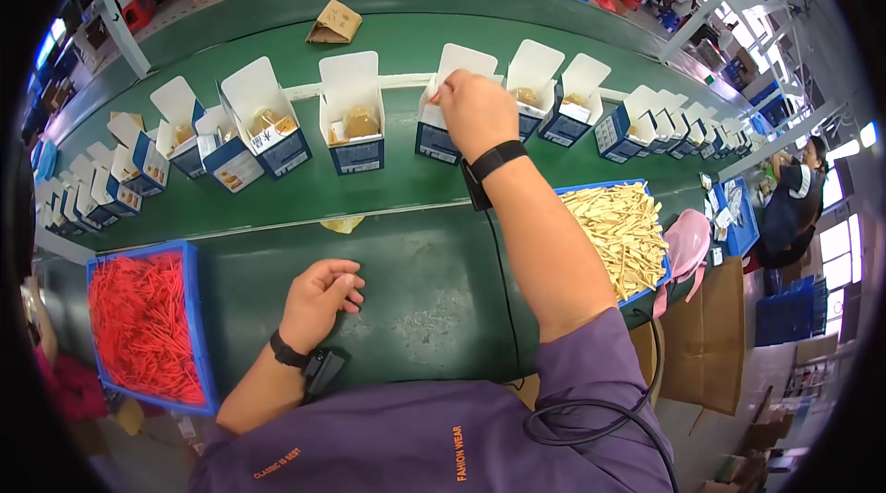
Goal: The person picks up a red stick and a wooden stick, joins them together, and places the assembled piece into a box on the conveyor belt, repeating the process.
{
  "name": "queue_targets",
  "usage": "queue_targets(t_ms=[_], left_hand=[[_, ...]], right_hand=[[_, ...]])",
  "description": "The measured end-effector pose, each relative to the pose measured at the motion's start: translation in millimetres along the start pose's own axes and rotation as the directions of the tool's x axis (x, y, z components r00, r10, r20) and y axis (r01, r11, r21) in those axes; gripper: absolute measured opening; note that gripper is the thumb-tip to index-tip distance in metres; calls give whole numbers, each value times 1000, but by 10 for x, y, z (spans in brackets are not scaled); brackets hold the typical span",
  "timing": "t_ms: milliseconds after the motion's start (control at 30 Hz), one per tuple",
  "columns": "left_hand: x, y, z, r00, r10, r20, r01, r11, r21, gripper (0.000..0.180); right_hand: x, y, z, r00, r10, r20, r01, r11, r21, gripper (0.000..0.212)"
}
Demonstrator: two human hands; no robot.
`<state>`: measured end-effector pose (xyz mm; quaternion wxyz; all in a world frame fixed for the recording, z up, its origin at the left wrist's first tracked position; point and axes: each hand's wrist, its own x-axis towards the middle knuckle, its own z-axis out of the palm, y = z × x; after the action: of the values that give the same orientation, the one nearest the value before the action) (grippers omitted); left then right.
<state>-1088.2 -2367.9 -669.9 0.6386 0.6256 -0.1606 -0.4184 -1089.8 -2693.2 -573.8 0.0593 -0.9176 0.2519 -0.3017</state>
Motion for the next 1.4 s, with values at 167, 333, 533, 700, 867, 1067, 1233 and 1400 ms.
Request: queue_targets(t_ms=[167, 333, 533, 700, 867, 1067, 1233, 1400], left_hand=[[23, -23, 19, 999, 37, 34, -37, 999, 23, 22], [52, -17, 54, 998, 23, 51, -27, 996, 85, 22], [63, 26, 171, 1000, 0, 7, 0, 997, 78, 21], [67, 19, 239, 1000, 13, -20, -11, 996, 90, 20], [-83, 142, 285, 996, 75, -49, -66, 984, 168, 24], [-782, 724, -606, 877, 439, -193, -94, 552, 828, 35], [-1145, 570, -1842, 864, 441, -244, 294, -46, 955, 42], [-1194, 315, -2474, 855, 421, -303, 254, 168, 952, 37]], right_hand=[[-141, -25, 48, 994, -89, 69, 85, 994, 64, 18], [-382, 95, -11, 990, -91, 108, 69, 979, 190, 17], [-636, 134, -30, 980, -197, 34, 179, 942, 283, 15], [-593, 77, 101, 962, -227, 155, 217, 973, 78, 14], [-298, 7, 18, 907, -178, 381, 191, 982, 2, 15], [-591, 292, -388, 944, -303, -128, 329, 872, 363, 17], [-995, 1194, -1062, 939, 117, 323, -177, 971, 163, 24], [-1223, 1806, -1358, 823, 356, 442, -339, 933, -121, 25]])
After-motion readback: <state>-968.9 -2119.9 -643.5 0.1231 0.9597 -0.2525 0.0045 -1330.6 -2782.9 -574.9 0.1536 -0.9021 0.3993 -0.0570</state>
